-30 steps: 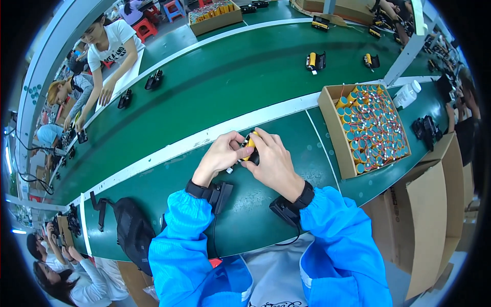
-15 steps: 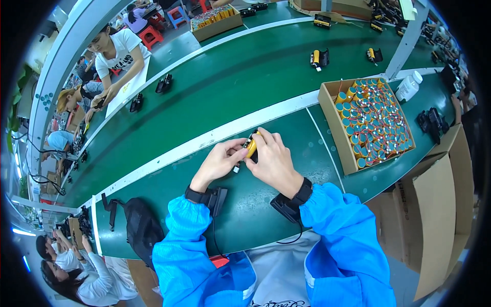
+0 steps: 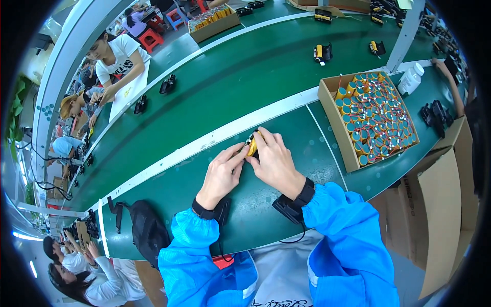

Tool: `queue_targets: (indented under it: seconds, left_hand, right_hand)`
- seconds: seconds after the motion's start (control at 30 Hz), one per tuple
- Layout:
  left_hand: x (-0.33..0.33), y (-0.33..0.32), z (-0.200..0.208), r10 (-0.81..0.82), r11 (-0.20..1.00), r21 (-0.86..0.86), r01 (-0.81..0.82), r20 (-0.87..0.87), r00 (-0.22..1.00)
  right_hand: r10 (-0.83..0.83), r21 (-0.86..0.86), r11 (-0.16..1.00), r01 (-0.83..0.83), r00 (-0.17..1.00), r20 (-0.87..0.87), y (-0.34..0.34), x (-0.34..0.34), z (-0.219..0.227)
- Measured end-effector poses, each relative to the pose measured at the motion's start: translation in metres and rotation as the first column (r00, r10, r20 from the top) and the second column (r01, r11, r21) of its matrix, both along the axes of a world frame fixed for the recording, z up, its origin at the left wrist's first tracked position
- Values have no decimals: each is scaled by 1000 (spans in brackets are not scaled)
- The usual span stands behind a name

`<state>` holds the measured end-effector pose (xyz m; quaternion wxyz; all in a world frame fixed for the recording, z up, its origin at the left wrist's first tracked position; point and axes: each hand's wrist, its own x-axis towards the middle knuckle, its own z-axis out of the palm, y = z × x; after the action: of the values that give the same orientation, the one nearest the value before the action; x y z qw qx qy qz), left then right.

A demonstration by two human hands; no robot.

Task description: Assembling small electronic components and housings on a production line.

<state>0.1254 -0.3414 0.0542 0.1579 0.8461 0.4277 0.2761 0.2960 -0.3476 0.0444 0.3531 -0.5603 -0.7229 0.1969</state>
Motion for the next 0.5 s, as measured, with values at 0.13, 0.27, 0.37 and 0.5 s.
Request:
queue_targets:
  seconds: [0.13,0.27,0.37,0.5]
  left_hand:
    - [5,-3,2,38,995,100,-30,-80,996]
    - [8,-3,9,52,984,178,-25,-151,987]
    - [12,5,12,87,972,231,-45,-174,981]
    - [15,12,13,135,991,9,-135,-95,986]
  right_hand:
    - [5,22,1000,-5,1000,9,0,0,0]
    - [27,33,999,-28,999,34,0,3,-2]
    - [49,70,996,-55,995,87,1,5,-5]
    - [73,58,995,-77,995,62,-2,5,-5]
